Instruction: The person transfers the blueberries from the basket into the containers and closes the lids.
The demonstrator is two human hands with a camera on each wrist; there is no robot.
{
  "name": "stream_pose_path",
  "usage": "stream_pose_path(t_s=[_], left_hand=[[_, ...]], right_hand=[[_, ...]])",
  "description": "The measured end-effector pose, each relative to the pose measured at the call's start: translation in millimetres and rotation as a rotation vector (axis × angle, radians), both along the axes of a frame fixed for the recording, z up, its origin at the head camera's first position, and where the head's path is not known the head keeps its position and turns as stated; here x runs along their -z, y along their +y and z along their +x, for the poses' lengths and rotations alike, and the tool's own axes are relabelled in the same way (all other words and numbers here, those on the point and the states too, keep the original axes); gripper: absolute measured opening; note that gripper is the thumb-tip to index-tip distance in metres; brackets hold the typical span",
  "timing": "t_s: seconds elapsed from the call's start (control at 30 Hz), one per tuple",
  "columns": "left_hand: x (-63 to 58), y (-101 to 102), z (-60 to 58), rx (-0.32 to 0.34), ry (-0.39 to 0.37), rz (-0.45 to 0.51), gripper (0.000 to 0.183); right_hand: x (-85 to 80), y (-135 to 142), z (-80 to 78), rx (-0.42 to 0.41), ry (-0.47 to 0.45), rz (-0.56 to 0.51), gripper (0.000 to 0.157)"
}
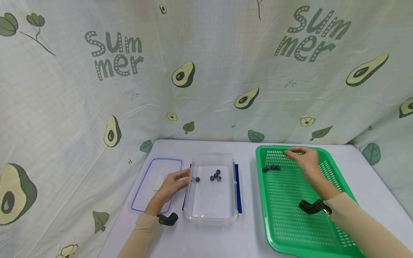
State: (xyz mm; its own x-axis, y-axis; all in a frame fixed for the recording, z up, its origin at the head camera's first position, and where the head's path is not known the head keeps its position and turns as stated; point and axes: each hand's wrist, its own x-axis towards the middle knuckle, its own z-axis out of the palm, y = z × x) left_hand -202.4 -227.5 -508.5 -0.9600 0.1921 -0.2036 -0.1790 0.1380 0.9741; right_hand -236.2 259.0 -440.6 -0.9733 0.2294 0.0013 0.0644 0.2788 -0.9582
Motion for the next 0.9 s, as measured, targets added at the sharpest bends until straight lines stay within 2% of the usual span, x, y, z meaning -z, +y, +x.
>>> stream_pose_path(t_s=[0.2, 0.43, 0.67, 0.77, 0.9], left_hand=[[-1.7, 1, -0.3, -0.001, -0.005, 0.0, 0.054], [-3.0, 1, -0.4, 0.001, -0.005, -0.004, 0.055], [-3.5, 0, -0.3, 0.004, -0.003, -0.008, 0.055], [-3.3, 0, 0.0, 0.0, -0.005, -0.012, 0.054], [-3.2, 1, 0.3, -0.004, -0.006, -0.015, 0.054]], right_hand=[[-8.7, -9, 3.1, -0.073, 0.064, -0.041, 0.032], [-16.3, -22, 4.8, -0.143, 0.076, -0.201, 0.024], [-27.4, -41, 11.7, -0.215, 0.078, -0.167, 0.02], [-30.6, -50, 13.3, -0.245, 0.079, -0.186, 0.018], [-34.1, -59, 14.5, -0.265, 0.07, -0.176, 0.021]])
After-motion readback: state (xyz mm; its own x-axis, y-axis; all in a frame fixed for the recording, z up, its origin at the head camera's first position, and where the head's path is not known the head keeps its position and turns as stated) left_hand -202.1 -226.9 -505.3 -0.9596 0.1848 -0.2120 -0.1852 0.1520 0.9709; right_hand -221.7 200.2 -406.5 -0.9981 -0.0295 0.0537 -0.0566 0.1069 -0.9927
